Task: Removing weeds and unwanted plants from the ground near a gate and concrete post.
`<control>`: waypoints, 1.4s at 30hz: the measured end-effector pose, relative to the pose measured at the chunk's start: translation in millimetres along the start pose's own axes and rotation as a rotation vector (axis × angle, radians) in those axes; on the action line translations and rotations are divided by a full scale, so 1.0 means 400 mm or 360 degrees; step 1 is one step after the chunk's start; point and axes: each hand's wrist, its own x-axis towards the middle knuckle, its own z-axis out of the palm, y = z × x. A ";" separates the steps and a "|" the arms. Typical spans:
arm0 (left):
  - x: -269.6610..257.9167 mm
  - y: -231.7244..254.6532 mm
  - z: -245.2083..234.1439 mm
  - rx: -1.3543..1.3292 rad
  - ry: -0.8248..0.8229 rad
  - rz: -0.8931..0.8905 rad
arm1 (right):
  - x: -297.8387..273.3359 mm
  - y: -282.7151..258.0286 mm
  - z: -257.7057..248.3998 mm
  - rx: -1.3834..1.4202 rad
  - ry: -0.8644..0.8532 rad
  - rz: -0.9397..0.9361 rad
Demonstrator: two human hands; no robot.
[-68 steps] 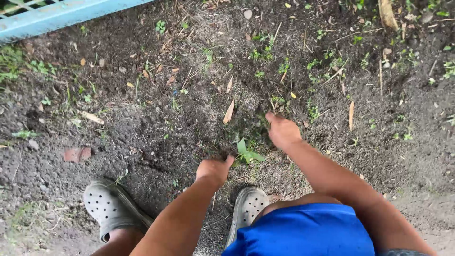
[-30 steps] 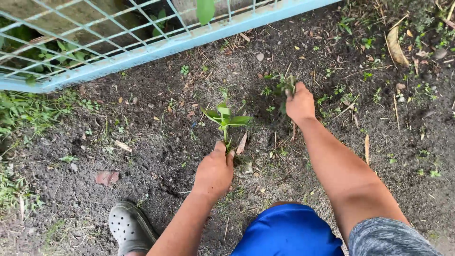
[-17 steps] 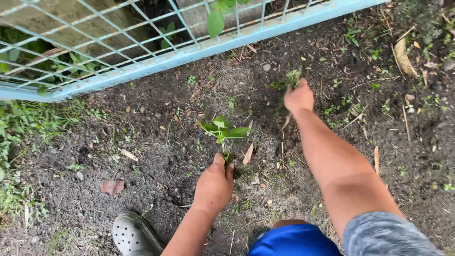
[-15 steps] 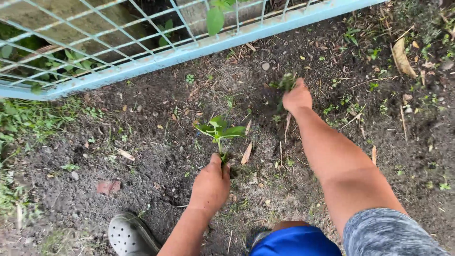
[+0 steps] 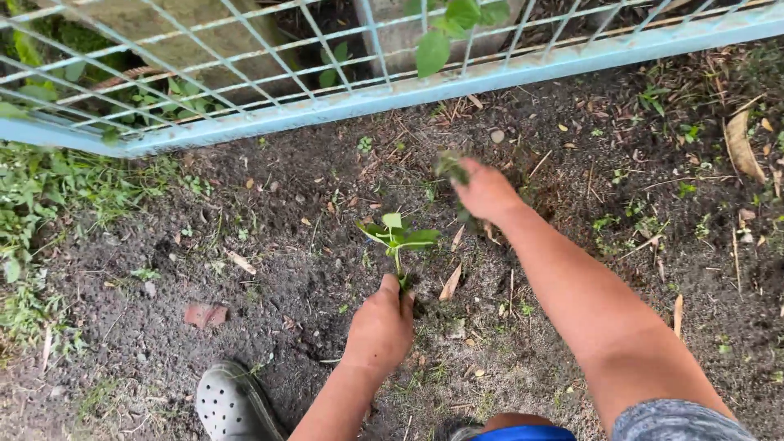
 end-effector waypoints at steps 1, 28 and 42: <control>-0.002 0.004 -0.008 -0.0002 -0.0003 -0.0003 | 0.019 -0.010 0.031 -0.0002 -0.0004 0.0002; 0.349 -0.221 -0.042 0.0959 -0.0030 0.0021 | 0.096 0.155 0.217 -0.0758 0.0043 -0.0111; 0.315 -0.084 -0.197 0.1004 -0.0262 0.0209 | -0.122 0.237 0.313 -0.0157 0.0154 -0.0756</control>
